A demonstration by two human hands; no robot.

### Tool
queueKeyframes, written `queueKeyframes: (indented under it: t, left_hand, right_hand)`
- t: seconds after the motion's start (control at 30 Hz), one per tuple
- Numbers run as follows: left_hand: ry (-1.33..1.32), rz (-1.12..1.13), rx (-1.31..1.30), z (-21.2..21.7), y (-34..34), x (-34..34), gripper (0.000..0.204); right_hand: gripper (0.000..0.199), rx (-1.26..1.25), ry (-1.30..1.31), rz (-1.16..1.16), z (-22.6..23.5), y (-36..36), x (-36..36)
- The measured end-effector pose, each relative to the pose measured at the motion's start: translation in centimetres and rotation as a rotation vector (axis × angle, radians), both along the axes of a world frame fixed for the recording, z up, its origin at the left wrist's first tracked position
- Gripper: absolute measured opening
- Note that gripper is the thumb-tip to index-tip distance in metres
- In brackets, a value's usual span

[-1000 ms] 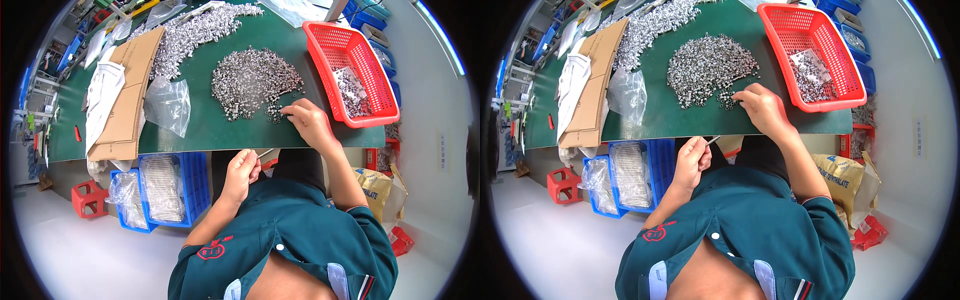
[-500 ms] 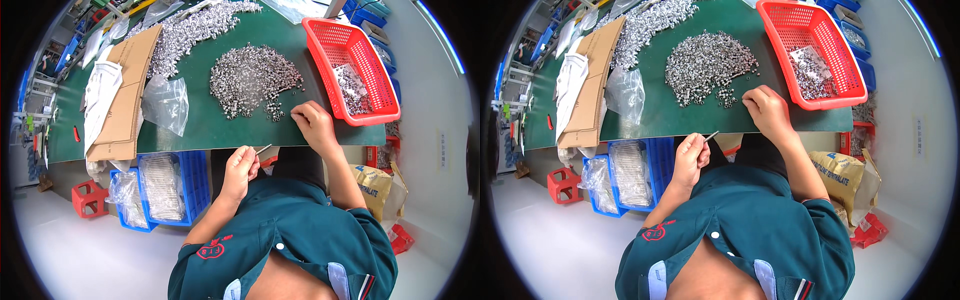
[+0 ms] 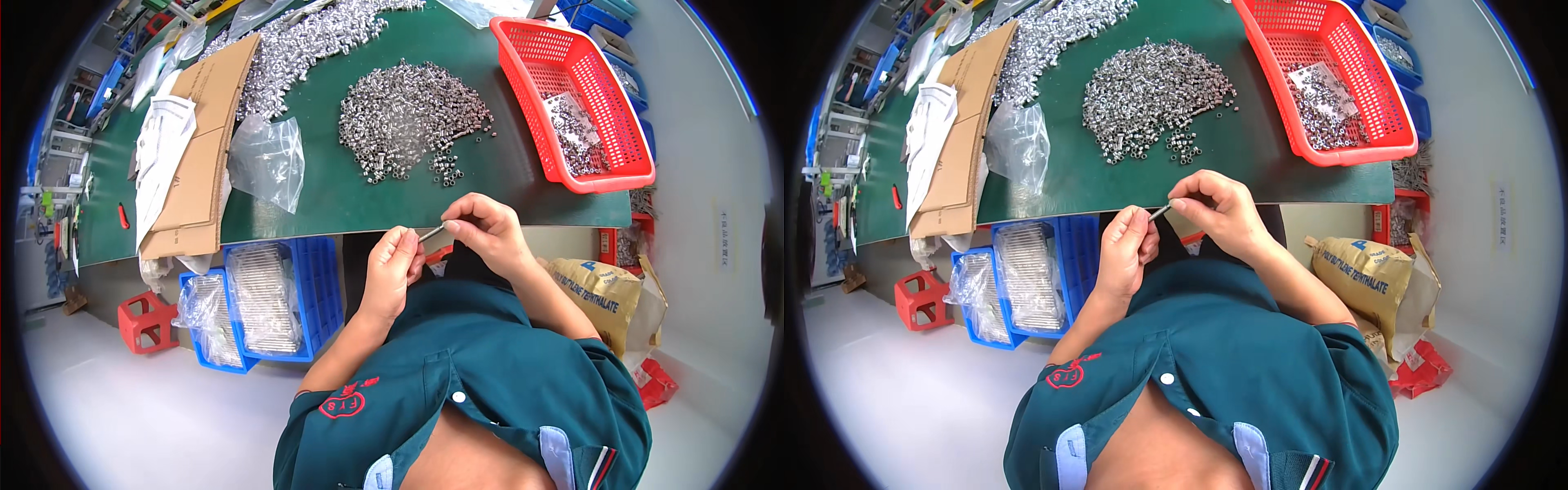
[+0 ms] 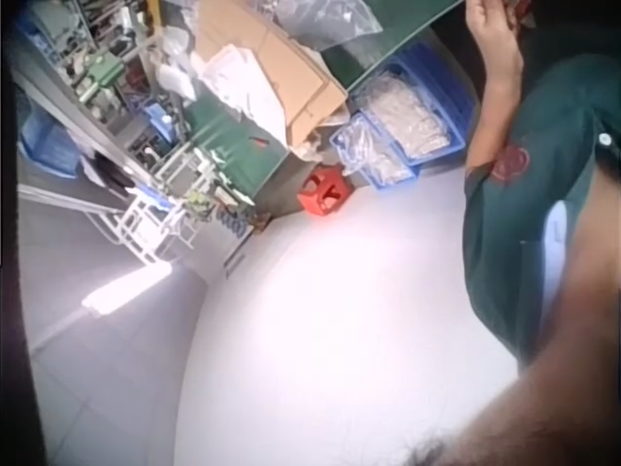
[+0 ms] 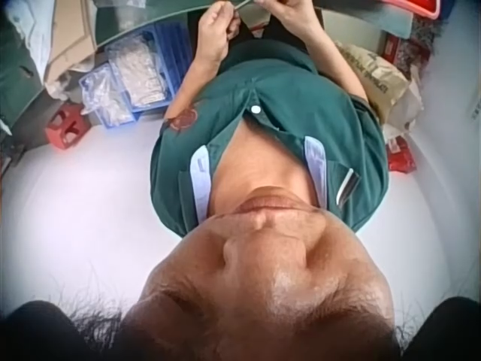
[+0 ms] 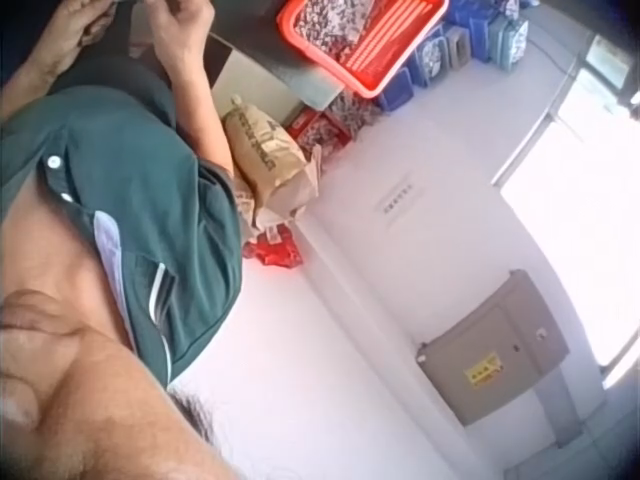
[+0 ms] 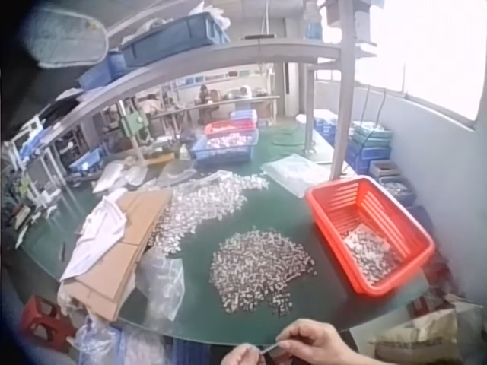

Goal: Stringing small metal components onto a needle or rod.

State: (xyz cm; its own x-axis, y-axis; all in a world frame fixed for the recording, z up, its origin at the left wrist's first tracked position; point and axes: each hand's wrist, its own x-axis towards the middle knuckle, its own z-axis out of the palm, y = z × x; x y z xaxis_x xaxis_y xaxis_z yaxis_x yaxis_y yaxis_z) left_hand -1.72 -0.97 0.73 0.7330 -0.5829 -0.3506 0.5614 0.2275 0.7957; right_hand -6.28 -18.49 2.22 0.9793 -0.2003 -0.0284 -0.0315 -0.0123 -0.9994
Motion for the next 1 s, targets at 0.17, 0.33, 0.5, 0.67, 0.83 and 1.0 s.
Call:
queueKeyframes:
  t: [0.17, 0.33, 0.5, 0.67, 0.83, 1.0]
  left_hand:
    - [0.124, -0.042, -0.075, 0.6, 0.0, -0.1, 0.026]
    - [-0.021, -0.027, -0.014, 0.4, 0.1, -0.2, 0.026]
    - [0.058, -0.074, -0.113, 0.9, -0.1, -0.1, 0.026]
    - [0.072, -0.07, -0.137, 1.3, -0.6, 0.3, 0.026]
    - [-0.06, -0.017, -0.057, 2.2, -1.4, 0.1, 0.026]
    - [-0.064, -0.049, -0.083, 2.6, -1.9, 0.3, 0.027]
  right_hand:
    - [0.01, -0.06, -0.144, -0.029, -0.4, 0.7, -0.6]
    - [0.008, 0.076, 0.004, 0.011, 0.6, 0.6, -0.7]
    - [0.01, -0.427, -0.412, -0.053, 0.8, 0.5, -0.3]
    - [0.014, -0.404, -0.363, -0.006, 2.9, 0.1, -0.3]
    - [0.014, -0.398, -0.302, -0.039, 3.5, -0.4, -0.6]
    - [0.016, -0.418, -0.407, 0.0, 3.8, -1.5, -0.4]
